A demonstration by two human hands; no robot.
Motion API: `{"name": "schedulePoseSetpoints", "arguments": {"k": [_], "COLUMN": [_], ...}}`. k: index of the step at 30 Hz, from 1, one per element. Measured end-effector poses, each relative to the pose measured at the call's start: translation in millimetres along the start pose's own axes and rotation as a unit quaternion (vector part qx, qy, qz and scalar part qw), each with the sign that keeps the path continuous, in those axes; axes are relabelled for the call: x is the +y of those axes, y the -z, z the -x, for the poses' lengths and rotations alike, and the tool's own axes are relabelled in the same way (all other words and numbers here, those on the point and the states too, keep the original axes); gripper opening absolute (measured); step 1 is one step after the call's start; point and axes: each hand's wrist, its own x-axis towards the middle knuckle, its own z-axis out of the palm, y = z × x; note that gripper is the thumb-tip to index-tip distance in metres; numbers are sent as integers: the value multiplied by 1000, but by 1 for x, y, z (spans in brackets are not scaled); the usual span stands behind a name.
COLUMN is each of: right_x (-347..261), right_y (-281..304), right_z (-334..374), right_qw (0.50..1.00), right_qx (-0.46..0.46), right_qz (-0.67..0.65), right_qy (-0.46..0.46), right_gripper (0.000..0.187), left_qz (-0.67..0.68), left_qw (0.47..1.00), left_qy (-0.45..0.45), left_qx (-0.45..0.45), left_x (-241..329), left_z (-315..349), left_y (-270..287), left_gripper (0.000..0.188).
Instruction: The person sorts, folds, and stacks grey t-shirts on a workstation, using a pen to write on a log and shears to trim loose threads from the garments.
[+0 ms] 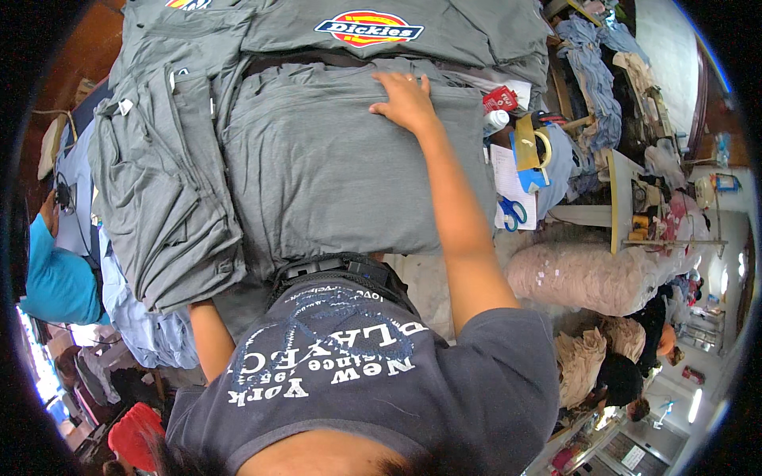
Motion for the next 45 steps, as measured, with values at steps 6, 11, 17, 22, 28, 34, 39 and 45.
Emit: {"name": "schedulePoseSetpoints", "arguments": {"k": [6,11,17,22,28,34,39,45], "right_x": [-1,-2,7,-8,-14,-14,-16,-16], "right_y": [-8,-17,-9,-16,-22,-27,-23,-38], "right_z": [52,69,55,67,69,68,66,76], "right_qw": [978,968,946,897,912,922,925,915], "right_qx": [100,120,69,0,-17,-24,-9,-81], "right_qz": [22,-37,-92,-103,-127,-143,-153,-234], "right_qy": [182,216,303,429,389,358,348,318], "right_gripper": [20,17,14,14,18,19,18,20], "left_qz": [9,-103,-558,-635,-756,-854,-725,-707], "left_qw": [1000,957,431,480,326,276,265,278], "left_qy": [-10,-131,-670,-595,-532,-366,-553,-576], "left_qx": [18,239,233,-115,-199,-245,-314,-303], "left_x": [-2,-26,-50,-82,-149,-143,-125,-139], "left_z": [12,61,91,18,-100,-111,-42,-16], "left_y": [15,-12,-148,-267,-321,-343,-306,-254], "left_gripper": [65,55,51,37,52,45,33,43]}}
